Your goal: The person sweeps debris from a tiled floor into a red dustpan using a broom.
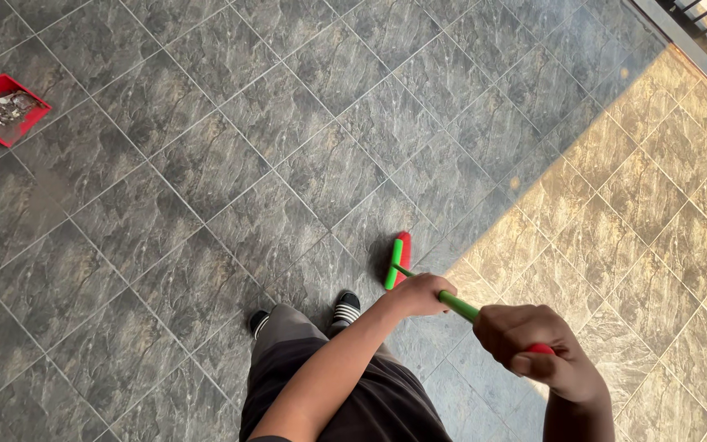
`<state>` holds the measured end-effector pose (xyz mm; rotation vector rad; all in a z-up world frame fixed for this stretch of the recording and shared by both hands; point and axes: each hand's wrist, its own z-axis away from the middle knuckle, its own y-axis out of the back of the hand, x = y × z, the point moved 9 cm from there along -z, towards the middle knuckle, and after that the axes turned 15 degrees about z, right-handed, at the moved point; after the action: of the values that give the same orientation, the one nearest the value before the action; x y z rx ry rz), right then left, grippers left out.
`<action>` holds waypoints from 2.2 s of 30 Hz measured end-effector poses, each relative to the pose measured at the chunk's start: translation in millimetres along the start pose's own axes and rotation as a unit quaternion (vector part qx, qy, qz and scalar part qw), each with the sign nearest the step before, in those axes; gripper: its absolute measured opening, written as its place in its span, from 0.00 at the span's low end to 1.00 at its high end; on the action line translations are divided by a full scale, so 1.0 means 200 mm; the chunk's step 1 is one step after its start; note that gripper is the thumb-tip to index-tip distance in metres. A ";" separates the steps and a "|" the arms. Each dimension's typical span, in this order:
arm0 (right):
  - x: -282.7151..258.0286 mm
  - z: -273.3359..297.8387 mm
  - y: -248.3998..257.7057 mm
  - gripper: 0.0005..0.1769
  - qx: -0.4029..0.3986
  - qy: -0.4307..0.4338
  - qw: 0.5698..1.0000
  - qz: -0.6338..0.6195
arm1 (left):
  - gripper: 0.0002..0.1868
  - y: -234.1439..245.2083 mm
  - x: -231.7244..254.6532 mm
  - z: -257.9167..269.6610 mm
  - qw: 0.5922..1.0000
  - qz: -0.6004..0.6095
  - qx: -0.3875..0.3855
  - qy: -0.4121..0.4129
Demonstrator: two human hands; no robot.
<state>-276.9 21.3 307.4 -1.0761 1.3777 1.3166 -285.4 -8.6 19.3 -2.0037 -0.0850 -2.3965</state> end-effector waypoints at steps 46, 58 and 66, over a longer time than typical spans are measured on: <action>0.51 -1.51 -0.54 0.24 0.081 -0.032 0.987 -0.134 | 0.16 2.22 -0.51 0.86 0.925 -0.168 0.335 0.068; -0.34 -0.77 0.58 0.27 0.104 0.023 0.992 0.065 | 0.21 0.98 0.58 -0.26 0.999 0.018 0.021 -0.040; 0.05 -0.67 0.59 0.23 0.069 -0.157 0.969 0.179 | 0.06 0.39 0.32 -0.80 0.986 0.100 -0.088 -0.099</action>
<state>-400.8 -106.7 322.9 -0.5098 1.4355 1.5449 -451.5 -92.6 56.9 -2.2000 0.3210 -2.1449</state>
